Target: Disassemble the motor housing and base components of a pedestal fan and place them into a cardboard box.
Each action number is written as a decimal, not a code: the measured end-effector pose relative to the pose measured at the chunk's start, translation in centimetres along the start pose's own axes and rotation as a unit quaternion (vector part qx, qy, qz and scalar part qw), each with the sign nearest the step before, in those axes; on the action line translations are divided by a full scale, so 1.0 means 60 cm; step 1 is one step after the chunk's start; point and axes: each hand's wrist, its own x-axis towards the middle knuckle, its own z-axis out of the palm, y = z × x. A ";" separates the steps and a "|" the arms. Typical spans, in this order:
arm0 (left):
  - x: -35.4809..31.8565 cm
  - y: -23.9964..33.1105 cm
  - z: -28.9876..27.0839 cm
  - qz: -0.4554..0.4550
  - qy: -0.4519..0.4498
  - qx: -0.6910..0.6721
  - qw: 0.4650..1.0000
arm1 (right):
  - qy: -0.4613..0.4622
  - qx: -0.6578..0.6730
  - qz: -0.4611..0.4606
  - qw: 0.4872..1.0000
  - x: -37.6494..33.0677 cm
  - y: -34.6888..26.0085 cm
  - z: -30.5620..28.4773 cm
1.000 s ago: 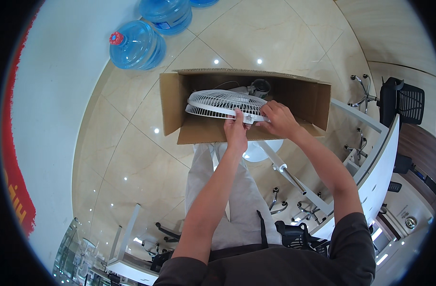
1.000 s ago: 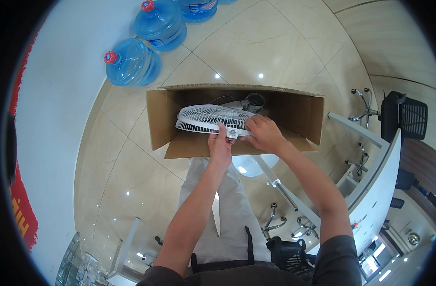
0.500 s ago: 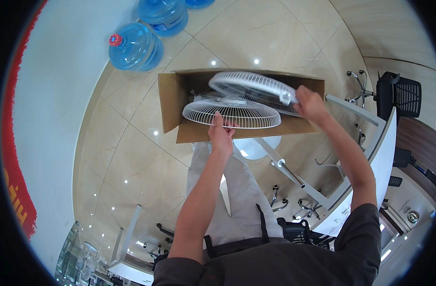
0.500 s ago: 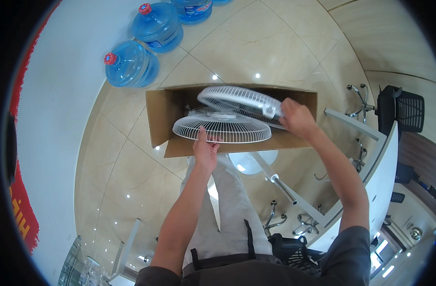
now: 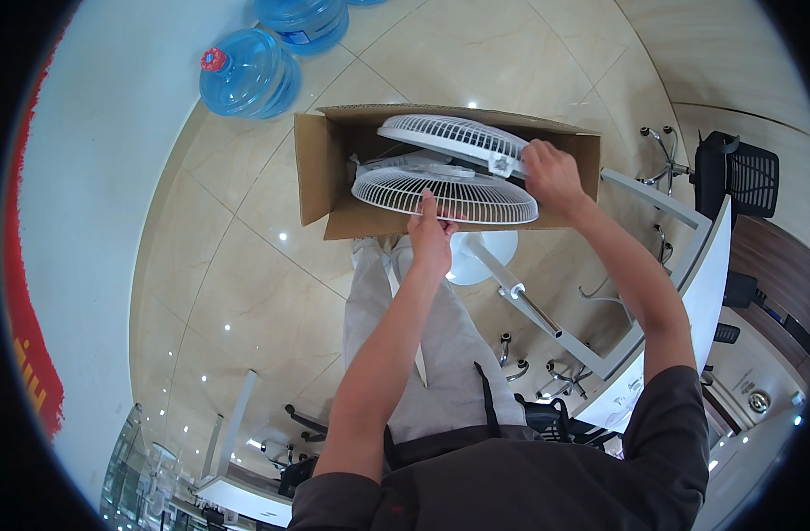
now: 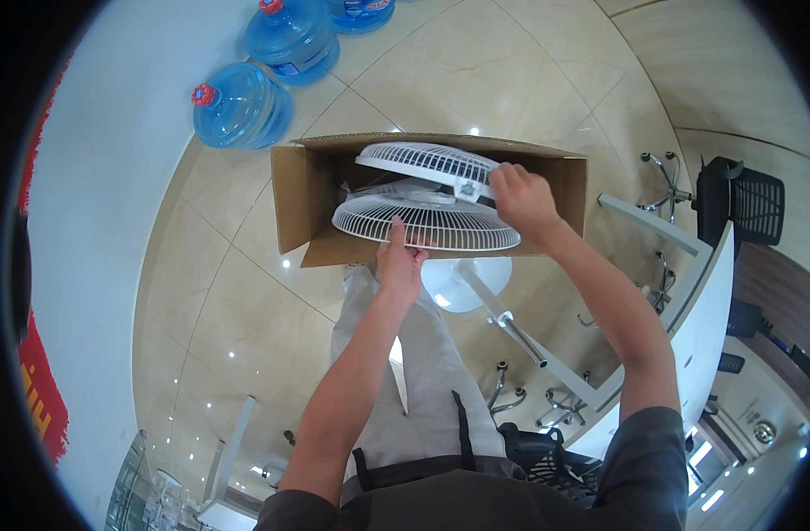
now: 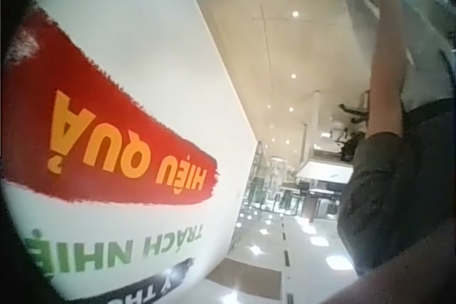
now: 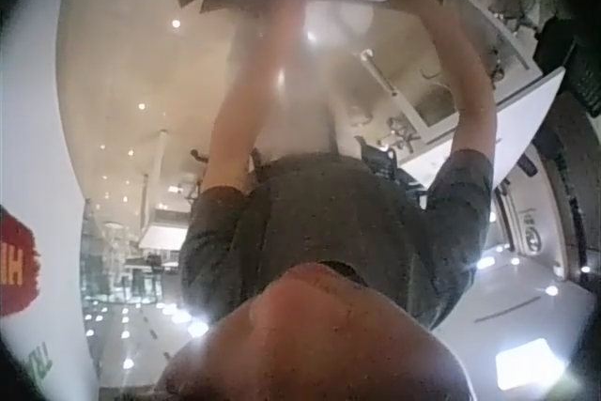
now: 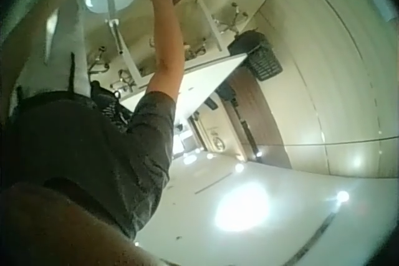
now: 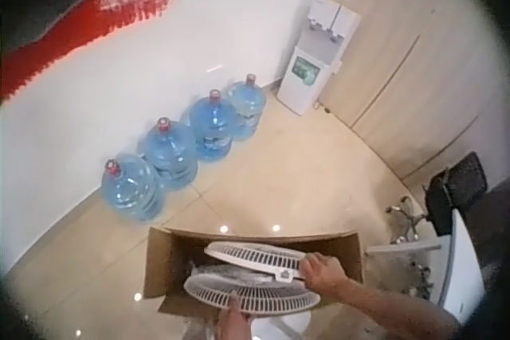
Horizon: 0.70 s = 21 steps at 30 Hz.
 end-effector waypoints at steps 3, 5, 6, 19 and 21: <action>0.006 -0.004 0.010 -0.019 -0.021 -0.028 0.999 | -0.014 0.003 -0.018 1.000 0.009 -0.033 0.023; 0.010 -0.001 0.014 -0.011 -0.014 -0.046 0.999 | -0.026 0.010 -0.030 0.999 0.011 -0.049 0.034; 0.012 0.001 0.016 -0.011 -0.031 -0.069 0.997 | -0.038 0.011 -0.027 0.999 0.011 -0.057 0.039; 0.038 0.053 0.013 0.002 -0.002 -0.106 0.994 | -0.152 0.106 -0.119 0.975 0.034 -0.097 0.026; 0.043 0.056 0.016 0.010 0.028 -0.109 0.994 | -0.164 0.115 -0.133 0.971 0.032 -0.109 0.023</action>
